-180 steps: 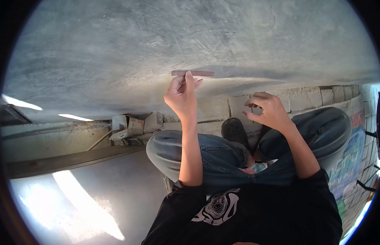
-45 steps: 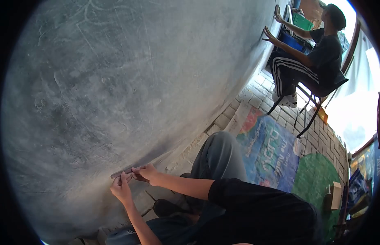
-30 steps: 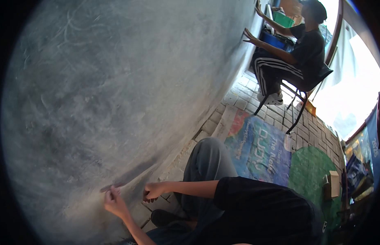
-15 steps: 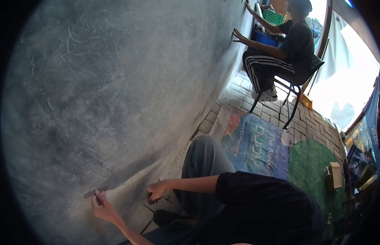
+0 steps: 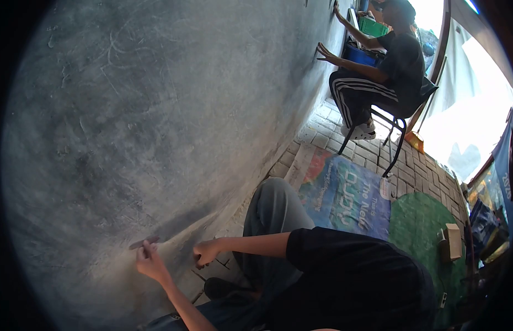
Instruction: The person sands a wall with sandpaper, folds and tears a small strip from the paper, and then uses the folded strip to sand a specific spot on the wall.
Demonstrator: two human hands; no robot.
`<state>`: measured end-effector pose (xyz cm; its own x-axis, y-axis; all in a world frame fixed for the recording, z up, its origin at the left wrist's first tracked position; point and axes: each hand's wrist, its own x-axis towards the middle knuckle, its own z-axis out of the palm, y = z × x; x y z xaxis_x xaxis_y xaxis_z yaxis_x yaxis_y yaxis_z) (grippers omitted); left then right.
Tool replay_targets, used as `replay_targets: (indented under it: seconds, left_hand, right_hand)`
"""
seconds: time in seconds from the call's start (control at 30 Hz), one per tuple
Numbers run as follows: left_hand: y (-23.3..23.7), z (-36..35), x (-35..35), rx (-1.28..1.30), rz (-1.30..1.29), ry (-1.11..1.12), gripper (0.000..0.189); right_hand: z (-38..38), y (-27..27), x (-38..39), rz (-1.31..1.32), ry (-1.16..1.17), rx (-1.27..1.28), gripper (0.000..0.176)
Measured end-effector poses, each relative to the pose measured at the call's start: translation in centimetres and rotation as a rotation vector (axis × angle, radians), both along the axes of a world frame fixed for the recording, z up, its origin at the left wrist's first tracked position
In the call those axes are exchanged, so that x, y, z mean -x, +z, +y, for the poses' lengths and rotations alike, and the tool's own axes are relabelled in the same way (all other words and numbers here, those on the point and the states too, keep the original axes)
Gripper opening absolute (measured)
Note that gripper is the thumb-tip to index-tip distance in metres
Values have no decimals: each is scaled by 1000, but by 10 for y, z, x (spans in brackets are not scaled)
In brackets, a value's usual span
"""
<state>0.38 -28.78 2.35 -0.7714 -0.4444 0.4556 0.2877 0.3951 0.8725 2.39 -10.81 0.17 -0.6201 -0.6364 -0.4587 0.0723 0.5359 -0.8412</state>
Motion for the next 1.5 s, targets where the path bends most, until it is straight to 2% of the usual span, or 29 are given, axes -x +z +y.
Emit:
replay_targets:
  seconds: [0.07,0.2,0.27,0.37,0.4,0.43,0.5,0.53,0.63,0.67,0.73,0.8,0.87,0.93,1.03,1.1,1.23,1.3,1.33,1.4,1.5]
  left_hand:
    - [-23,6,5,176,-91,-60,29]
    - [18,0,-5,195,-71,17,27]
    - [34,-13,-4,19,51,31,25]
    - [10,-3,-1,241,28,44,17]
    - [0,3,-1,384,9,32,17]
    - [-15,10,1,431,-76,47,19]
    - [-22,15,0,389,-38,64,21]
    - [-16,12,-1,261,-44,73,22]
    - [27,-8,-9,-40,-24,103,30]
    - [24,-9,-5,-25,-55,132,30]
    - [19,-3,-2,-130,99,122,30]
    - [12,7,-6,25,-40,111,24]
    - [-17,30,-3,98,-97,111,24]
    - [-15,30,-1,156,-135,110,23]
    - [5,12,-6,54,-114,71,22]
    - [23,-2,-3,-257,-15,82,19]
    - [0,15,-1,-246,18,143,19]
    - [-17,28,-1,62,-154,38,20]
    - [-21,31,-3,58,-151,45,20]
    - [-25,35,-2,241,-214,82,20]
    - [13,11,-6,96,-141,164,19]
  right_hand:
    - [-6,-2,4,117,11,3,22]
    - [-3,5,12,263,4,133,22]
    - [12,10,19,235,-32,178,22]
    - [30,9,32,68,-140,216,28]
    - [33,12,36,109,-97,163,29]
    - [34,14,37,48,-131,193,29]
    - [33,36,33,71,-147,158,27]
    - [34,33,34,112,-182,168,26]
    - [46,23,37,102,-314,255,23]
    - [49,19,37,83,-359,282,23]
    - [50,14,34,25,-391,313,23]
    - [46,11,34,28,-500,364,22]
    - [41,11,32,30,-459,343,20]
    - [40,12,34,56,-414,315,19]
    - [49,7,32,75,-423,355,16]
    - [55,5,32,62,-404,371,17]
    - [44,8,30,16,-395,376,17]
    - [38,8,29,34,-334,388,16]
    - [38,7,27,37,-326,385,16]
    - [38,3,28,138,-280,393,11]
    - [44,-3,27,155,-343,429,11]
